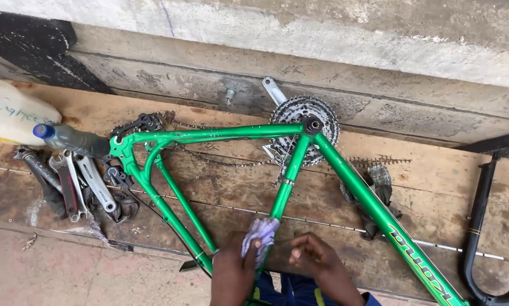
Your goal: The person is cleaning a green bicycle frame using a cleaning liquid and a cloth at a workbench.
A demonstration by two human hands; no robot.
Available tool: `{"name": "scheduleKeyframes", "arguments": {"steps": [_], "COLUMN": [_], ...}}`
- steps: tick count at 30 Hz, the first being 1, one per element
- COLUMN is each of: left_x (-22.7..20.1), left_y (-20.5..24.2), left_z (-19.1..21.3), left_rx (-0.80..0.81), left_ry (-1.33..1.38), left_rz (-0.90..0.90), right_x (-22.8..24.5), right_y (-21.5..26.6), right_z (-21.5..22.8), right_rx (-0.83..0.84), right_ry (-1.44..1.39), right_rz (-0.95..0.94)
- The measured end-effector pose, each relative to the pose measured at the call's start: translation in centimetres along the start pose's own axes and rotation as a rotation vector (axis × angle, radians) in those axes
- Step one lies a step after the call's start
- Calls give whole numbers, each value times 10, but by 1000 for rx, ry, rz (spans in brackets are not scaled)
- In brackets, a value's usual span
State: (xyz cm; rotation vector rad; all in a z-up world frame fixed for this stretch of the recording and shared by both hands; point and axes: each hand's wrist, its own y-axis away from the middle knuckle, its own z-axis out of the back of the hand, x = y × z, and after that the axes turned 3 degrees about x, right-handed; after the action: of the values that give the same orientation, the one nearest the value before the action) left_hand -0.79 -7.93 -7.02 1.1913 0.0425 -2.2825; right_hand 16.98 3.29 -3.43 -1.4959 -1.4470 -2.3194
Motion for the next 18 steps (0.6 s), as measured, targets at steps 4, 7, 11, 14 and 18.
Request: {"name": "scheduleKeyframes", "arguments": {"steps": [4, 7, 11, 14, 18], "left_x": [-9, -12, -10, -11, -26], "left_y": [2, -1, 1, 0, -4], "left_z": [-20, -27, -38, -46, -45], "left_rx": [112, 154, 129, 80, 15], "left_ry": [-114, -216, -341, -377, -410], "left_rz": [26, 34, 3, 15, 17], "right_x": [-42, -57, -63, -84, -122], "right_y": [-16, -23, -22, -24, -31], "right_z": [-10, -17, -24, -26, -19], "right_rx": [107, 134, 252, 374, 432], "right_ry": [393, 663, 797, 807, 827], "right_rz": [-32, 63, 109, 89, 113]}}
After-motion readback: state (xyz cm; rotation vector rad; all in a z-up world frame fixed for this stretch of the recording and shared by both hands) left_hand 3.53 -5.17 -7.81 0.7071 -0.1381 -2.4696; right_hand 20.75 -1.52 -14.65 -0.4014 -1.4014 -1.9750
